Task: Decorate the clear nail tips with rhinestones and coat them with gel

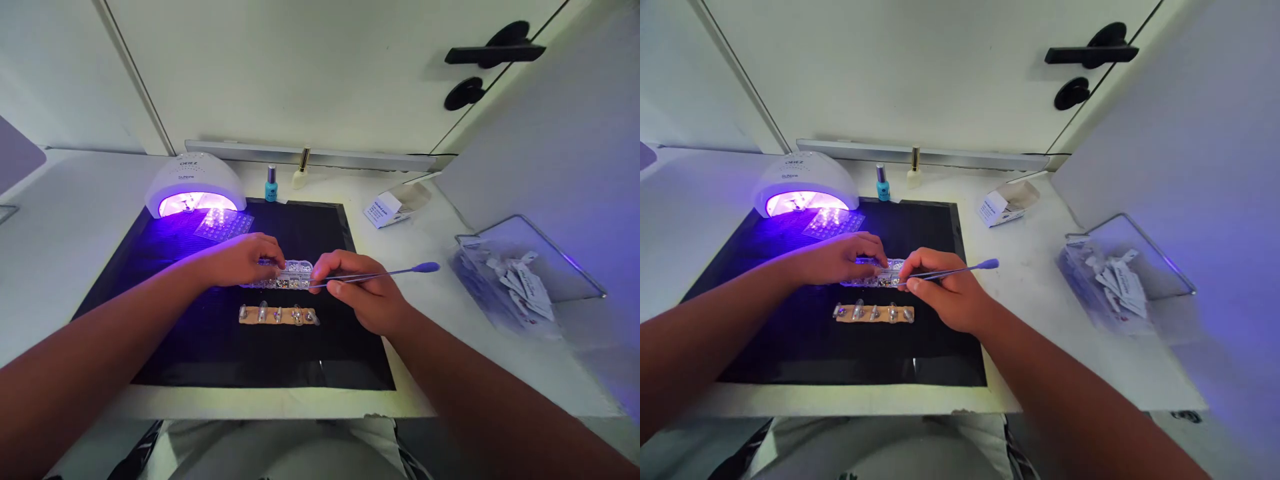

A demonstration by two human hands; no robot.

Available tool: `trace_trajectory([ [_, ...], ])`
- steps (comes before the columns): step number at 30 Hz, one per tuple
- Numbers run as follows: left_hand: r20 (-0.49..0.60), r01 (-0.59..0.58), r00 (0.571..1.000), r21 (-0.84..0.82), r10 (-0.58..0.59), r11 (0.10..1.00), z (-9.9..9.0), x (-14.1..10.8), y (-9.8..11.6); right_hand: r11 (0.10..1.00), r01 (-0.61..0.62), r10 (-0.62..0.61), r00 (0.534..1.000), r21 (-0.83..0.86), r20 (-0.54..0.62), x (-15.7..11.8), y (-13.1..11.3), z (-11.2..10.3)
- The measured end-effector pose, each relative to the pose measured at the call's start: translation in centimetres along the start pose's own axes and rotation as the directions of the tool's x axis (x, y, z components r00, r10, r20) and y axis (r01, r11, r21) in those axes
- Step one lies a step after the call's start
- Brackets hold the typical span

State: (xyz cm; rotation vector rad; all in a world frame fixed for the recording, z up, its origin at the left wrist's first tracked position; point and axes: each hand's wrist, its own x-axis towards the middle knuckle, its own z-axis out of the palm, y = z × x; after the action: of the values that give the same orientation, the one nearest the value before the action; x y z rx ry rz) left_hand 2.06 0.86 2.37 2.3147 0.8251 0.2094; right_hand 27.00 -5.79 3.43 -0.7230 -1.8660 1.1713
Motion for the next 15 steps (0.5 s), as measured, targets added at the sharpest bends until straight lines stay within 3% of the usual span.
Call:
trace_trajectory([
  [4, 0.196, 0.021, 0.981, -0.02, -0.016, 1.0, -1.5, 1.8, 0.0, 0.996, 0.058, -0.05, 0.991, -0.065, 0.127, 1.0, -2.7, -1.0],
  [7, 0.27, 0.033, 0.963, -0.032, -0.024, 0.999, -2.0, 2.7, 0.0, 0.993, 0.087, -0.071, 0.979, -0.077, 0.189, 2.0, -3.2, -1.4],
  [15, 0.373, 0.07, 0.928, -0.128, -0.018, 0.989, -2.8, 4.1, -0.5, 0.994, 0.077, -0.088, 0.985, 0.079, 0.145, 2.3, 1.8, -0.8],
])
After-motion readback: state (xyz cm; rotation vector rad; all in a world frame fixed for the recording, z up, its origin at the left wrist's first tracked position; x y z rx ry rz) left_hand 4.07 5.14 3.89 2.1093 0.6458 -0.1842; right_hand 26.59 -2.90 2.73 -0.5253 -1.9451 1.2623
